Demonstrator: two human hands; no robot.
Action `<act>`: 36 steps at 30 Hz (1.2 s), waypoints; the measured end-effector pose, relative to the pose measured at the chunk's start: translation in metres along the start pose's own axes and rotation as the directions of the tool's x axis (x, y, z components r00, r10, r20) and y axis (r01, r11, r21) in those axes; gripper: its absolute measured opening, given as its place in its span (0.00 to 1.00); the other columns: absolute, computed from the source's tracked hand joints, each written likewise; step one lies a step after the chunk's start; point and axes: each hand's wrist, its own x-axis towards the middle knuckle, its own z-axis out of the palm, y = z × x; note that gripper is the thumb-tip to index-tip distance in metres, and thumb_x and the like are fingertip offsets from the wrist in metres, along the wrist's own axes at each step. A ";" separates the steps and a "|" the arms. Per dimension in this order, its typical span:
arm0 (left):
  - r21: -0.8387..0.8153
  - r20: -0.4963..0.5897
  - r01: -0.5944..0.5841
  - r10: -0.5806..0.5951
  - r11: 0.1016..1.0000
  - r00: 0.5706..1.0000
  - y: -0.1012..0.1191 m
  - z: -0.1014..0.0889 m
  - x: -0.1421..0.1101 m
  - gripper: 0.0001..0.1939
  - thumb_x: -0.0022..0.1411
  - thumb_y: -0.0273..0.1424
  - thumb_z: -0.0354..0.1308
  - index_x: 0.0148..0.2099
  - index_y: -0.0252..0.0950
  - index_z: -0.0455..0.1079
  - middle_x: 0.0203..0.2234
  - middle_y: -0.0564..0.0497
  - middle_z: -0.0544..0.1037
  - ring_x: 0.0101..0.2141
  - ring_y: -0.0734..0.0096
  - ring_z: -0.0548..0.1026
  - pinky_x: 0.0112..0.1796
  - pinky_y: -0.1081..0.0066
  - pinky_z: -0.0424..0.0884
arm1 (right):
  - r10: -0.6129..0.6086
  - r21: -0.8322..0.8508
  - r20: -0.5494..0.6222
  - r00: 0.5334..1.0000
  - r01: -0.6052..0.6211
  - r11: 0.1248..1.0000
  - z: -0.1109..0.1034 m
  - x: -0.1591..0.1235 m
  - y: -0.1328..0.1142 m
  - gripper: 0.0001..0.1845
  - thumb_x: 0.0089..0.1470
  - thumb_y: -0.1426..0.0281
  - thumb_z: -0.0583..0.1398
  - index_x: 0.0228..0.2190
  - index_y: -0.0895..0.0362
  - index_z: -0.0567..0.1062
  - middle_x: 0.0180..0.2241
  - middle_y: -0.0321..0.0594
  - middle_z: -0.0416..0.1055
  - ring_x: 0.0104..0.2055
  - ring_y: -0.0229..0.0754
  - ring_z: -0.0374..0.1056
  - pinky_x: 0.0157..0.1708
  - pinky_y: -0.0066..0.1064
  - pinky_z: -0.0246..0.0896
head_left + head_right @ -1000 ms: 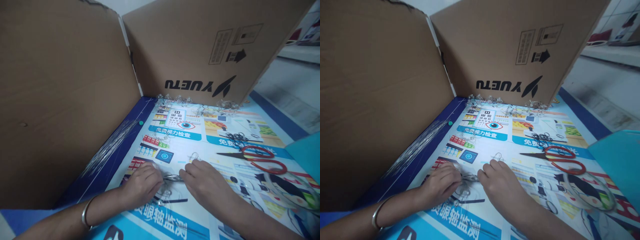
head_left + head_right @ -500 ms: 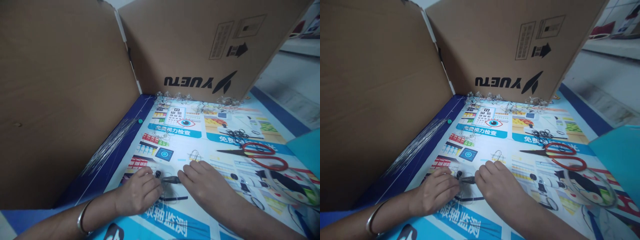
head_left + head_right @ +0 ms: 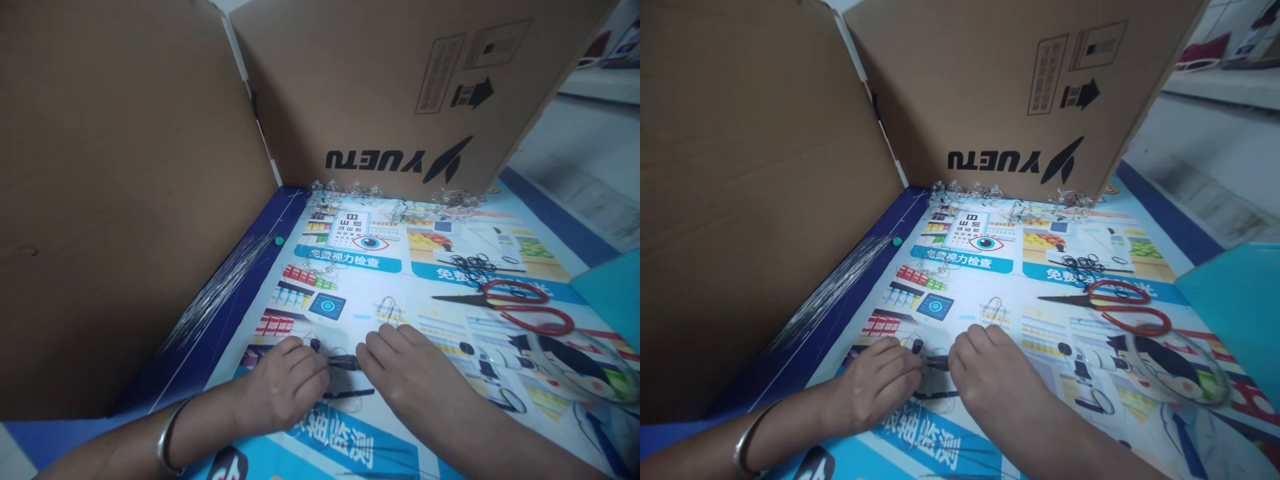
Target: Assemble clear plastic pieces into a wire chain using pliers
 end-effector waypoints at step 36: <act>0.024 -0.038 -0.044 0.045 0.999 0.998 -0.001 -0.001 -0.002 0.08 0.60 0.20 0.49 0.37 0.27 0.69 0.31 0.43 0.77 0.30 0.66 0.72 0.31 0.64 0.64 | 0.010 -0.120 0.100 0.995 0.002 0.993 0.005 -0.006 -0.026 0.06 0.43 0.77 0.57 0.29 0.59 0.71 0.26 0.42 0.64 0.29 0.45 0.56 0.27 0.38 0.46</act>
